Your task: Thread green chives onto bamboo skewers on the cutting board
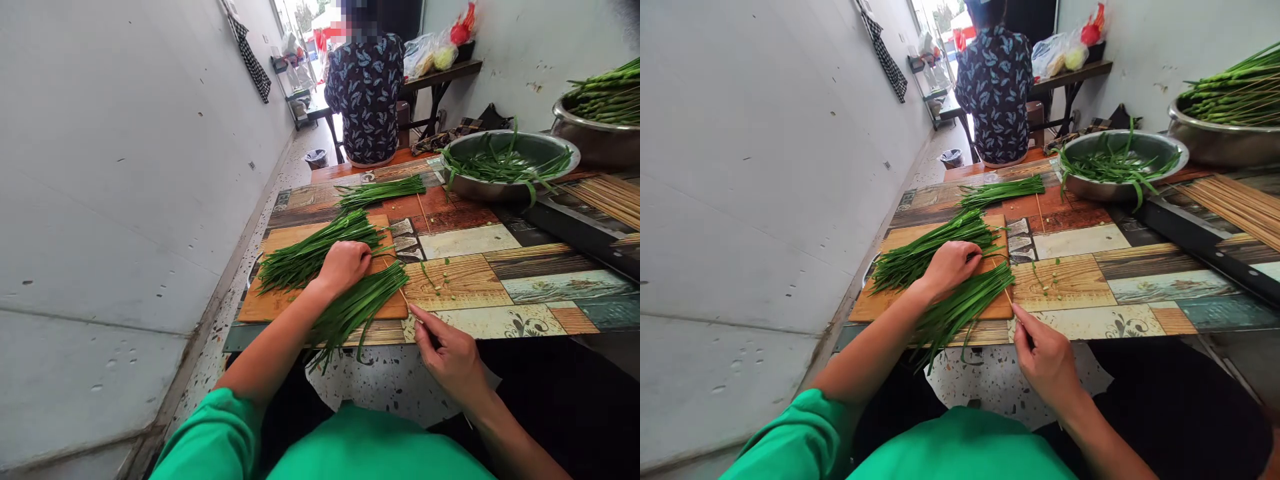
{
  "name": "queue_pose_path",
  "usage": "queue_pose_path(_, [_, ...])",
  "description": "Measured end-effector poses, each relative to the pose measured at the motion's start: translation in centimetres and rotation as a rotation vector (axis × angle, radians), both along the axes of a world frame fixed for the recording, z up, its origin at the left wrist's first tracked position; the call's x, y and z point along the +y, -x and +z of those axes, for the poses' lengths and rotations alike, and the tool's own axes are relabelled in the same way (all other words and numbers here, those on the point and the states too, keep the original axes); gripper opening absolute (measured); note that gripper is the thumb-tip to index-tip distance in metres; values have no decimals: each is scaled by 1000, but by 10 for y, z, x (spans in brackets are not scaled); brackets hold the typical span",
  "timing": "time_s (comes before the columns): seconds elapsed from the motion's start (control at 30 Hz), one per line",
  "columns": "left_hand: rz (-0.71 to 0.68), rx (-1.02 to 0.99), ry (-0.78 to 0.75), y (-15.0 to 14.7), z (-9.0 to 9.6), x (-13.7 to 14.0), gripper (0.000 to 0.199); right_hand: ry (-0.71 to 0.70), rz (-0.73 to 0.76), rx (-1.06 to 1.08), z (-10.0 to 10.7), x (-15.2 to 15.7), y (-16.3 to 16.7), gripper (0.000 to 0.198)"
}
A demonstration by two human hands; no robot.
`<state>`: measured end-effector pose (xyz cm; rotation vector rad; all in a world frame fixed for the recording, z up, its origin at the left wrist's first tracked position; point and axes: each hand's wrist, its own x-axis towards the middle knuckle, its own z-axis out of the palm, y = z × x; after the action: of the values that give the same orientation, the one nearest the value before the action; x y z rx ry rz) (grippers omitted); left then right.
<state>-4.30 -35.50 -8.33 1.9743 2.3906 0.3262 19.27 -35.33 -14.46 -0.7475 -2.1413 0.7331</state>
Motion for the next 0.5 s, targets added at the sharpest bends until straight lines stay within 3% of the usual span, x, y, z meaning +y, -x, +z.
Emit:
queue_pose_path(0.23, [39, -139, -25, 3, 1, 0, 27, -31, -5, 7, 1, 1, 1, 33])
queue_pose_path(0.5, [-2, -280, -58, 3, 1, 1, 17, -26, -9, 8, 0, 2, 1, 33])
